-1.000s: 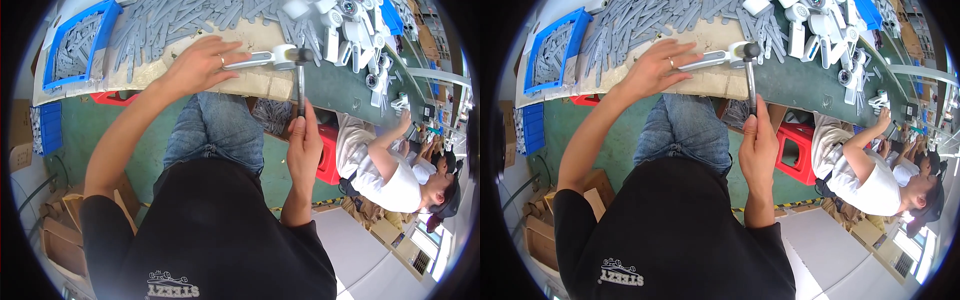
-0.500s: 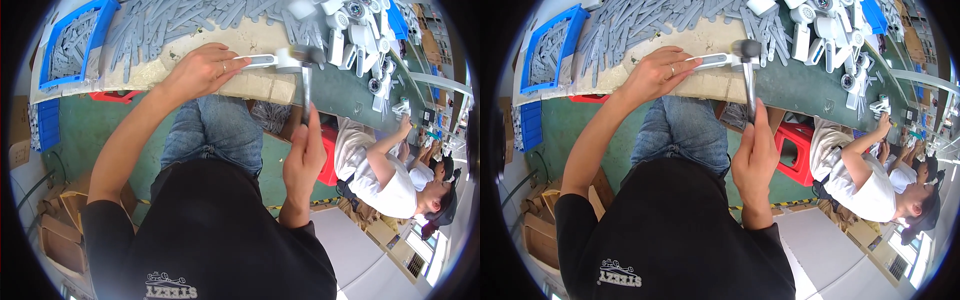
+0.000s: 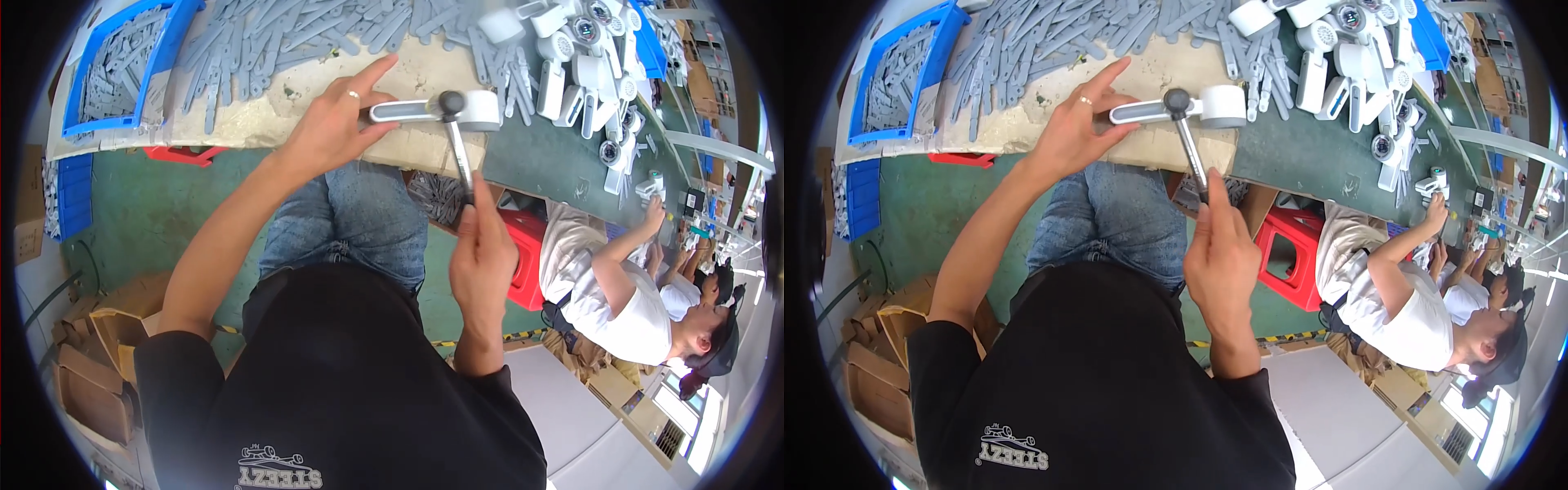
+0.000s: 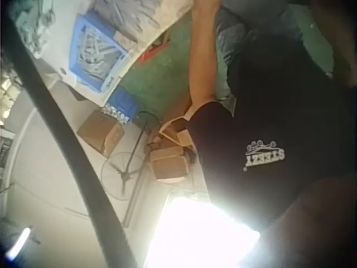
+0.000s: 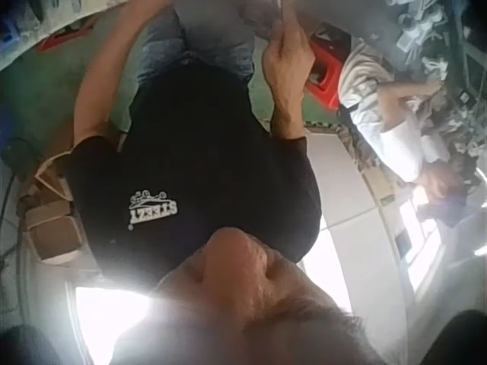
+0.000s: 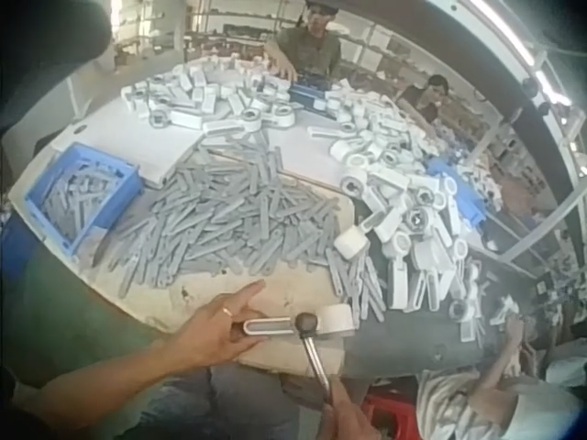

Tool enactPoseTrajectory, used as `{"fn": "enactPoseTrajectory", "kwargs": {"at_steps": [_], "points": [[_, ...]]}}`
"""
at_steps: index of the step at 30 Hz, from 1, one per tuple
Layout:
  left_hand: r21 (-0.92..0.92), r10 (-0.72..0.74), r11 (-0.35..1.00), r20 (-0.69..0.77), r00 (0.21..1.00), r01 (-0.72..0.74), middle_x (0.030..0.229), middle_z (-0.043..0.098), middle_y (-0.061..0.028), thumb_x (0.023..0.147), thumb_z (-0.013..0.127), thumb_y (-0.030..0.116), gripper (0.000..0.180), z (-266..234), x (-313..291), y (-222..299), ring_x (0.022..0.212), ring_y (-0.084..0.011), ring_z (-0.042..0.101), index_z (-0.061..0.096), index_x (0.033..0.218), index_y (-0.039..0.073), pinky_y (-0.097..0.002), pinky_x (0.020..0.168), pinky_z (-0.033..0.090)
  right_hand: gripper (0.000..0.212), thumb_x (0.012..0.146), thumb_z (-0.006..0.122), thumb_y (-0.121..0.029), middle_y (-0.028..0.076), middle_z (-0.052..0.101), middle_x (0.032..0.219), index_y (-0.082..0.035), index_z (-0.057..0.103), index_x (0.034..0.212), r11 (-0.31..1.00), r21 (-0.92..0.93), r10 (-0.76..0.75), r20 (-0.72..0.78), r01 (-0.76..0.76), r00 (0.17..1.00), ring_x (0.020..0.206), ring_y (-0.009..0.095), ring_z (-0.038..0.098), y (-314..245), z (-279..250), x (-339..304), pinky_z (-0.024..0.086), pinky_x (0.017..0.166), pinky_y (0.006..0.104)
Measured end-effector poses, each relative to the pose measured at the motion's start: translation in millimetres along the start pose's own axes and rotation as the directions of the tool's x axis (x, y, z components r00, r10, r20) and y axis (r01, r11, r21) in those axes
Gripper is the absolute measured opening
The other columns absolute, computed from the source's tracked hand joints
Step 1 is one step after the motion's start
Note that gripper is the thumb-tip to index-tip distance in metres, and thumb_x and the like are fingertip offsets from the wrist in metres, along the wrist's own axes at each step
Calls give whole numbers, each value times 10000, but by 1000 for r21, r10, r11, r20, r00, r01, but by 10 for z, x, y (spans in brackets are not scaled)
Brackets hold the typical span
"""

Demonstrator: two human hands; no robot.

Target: The person assembles plastic housings by hammering metal pins into designated slots with a hammer.

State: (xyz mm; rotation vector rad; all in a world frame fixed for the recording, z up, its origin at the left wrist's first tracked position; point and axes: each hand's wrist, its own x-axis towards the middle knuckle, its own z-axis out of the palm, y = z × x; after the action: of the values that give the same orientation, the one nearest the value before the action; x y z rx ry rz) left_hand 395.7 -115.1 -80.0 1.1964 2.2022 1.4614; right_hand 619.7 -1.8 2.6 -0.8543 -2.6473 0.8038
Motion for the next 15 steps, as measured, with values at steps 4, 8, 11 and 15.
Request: {"fn": "enactPoseTrajectory", "kwargs": {"at_steps": [4,8,11,15], "points": [[94,45,995,-21,999,-42,1147,756,-32,846,824,155,879,19,-32,-59,1136,-272,631,341,1579,126,-387,967,547,441,977,562,0,181,651,881,-31,566,1416,996,26,-90,-39,91,995,708,347,630,133,183,-12,501,636,423],[92,-22,996,2,1000,22,1132,768,-38,850,807,173,917,-14,-39,-49,1198,-383,559,286,1603,115,-432,1046,477,485,957,576,11,185,648,882,-46,545,1437,980,29,-195,-15,195,981,706,365,632,-78,-36,-83,495,608,420],[116,-50,992,7,999,49,1093,777,-36,845,816,195,946,10,-29,21,1161,-376,572,264,1607,99,-423,1068,443,489,953,594,-8,145,616,825,-65,558,1437,970,69,-232,-42,234,972,638,329,610,22,261,-39,474,562,436],[118,83,990,-18,996,-80,1017,785,-28,837,826,208,976,17,-30,-70,949,-254,671,243,1604,50,-400,1083,358,503,953,623,-50,120,599,804,-108,555,1448,975,-10,-221,15,221,975,605,334,593,-113,65,-55,464,528,429]]}}
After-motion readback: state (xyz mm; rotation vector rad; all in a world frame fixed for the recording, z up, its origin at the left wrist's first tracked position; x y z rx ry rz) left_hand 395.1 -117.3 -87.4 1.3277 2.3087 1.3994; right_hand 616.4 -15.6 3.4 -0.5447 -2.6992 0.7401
